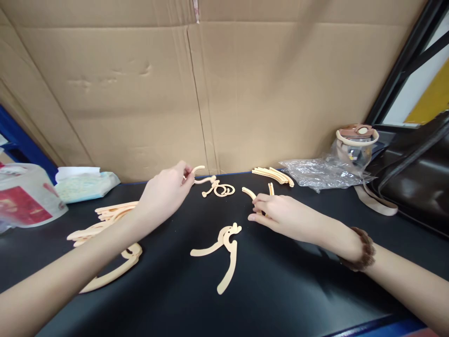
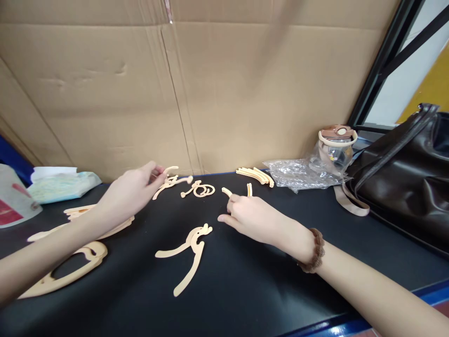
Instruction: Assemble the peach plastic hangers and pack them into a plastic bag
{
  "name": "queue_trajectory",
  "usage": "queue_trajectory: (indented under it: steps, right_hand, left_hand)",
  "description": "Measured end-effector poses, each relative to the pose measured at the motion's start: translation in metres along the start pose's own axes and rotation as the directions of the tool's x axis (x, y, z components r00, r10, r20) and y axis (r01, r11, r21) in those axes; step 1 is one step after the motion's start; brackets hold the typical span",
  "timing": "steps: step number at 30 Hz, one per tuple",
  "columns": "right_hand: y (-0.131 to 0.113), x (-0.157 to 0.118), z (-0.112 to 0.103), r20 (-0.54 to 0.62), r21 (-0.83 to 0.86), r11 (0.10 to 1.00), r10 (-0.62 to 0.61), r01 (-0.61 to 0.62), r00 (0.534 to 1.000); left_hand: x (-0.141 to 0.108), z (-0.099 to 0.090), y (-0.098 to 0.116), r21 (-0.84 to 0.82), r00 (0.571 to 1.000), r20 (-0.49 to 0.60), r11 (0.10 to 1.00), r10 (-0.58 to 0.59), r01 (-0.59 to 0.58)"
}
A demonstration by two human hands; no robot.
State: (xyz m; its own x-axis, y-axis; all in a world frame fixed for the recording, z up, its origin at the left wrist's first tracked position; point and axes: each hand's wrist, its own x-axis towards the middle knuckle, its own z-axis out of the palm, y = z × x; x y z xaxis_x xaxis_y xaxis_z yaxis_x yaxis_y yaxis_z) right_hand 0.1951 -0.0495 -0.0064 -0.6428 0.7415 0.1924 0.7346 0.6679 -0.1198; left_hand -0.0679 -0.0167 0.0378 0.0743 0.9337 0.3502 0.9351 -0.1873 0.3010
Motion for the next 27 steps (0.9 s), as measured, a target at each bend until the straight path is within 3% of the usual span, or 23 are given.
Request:
queue_trajectory:
  steps: [2,4,6,9,13,20,23,27]
  right_hand:
    - [-0.006,0.000,-0.005,-0.003,0.098,0.992,-0.075,0.075,0.997]
    - [-0.008,0.000,-0.009,-0.040,0.140,0.984,-0.104,0.109,0.994]
    - [-0.007,0.000,-0.010,-0.081,0.082,0.994,-0.063,0.069,0.995]
    - [-0.002,0.000,-0.007,-0.059,-0.001,0.999,0.034,-0.034,0.998]
    - [-0.002,-0.001,-0.002,0.016,0.011,0.998,0.057,-0.057,0.998]
    - [-0.018,-0.001,-0.005,0.082,0.300,0.943,-0.179,0.147,0.980]
    - [-0.015,-0.001,-0.007,0.004,0.204,0.976,-0.084,0.081,0.996]
    - [-0.009,-0.001,-0.004,-0.049,-0.124,0.986,0.104,-0.110,0.993]
  left_hand:
    - [0.006,0.001,-0.004,-0.207,0.988,0.136,0.973,-0.078,0.105]
    - [0.009,0.007,-0.006,-0.390,0.949,0.295,0.893,-0.112,0.227]
    - [0.009,0.016,-0.008,-0.508,0.901,0.413,0.788,-0.132,0.348]
    - [0.009,0.030,-0.005,-0.596,0.856,0.487,0.649,-0.176,0.472]
    - [0.023,0.044,0.005,-0.686,0.858,0.485,0.536,-0.169,0.493]
    - [0.042,0.053,0.023,-0.781,0.917,0.388,0.496,-0.092,0.381]
    - [0.032,0.045,0.030,-0.796,0.954,0.290,0.535,-0.071,0.281]
    - [0.011,0.031,0.031,-0.746,0.962,0.270,0.623,-0.041,0.236]
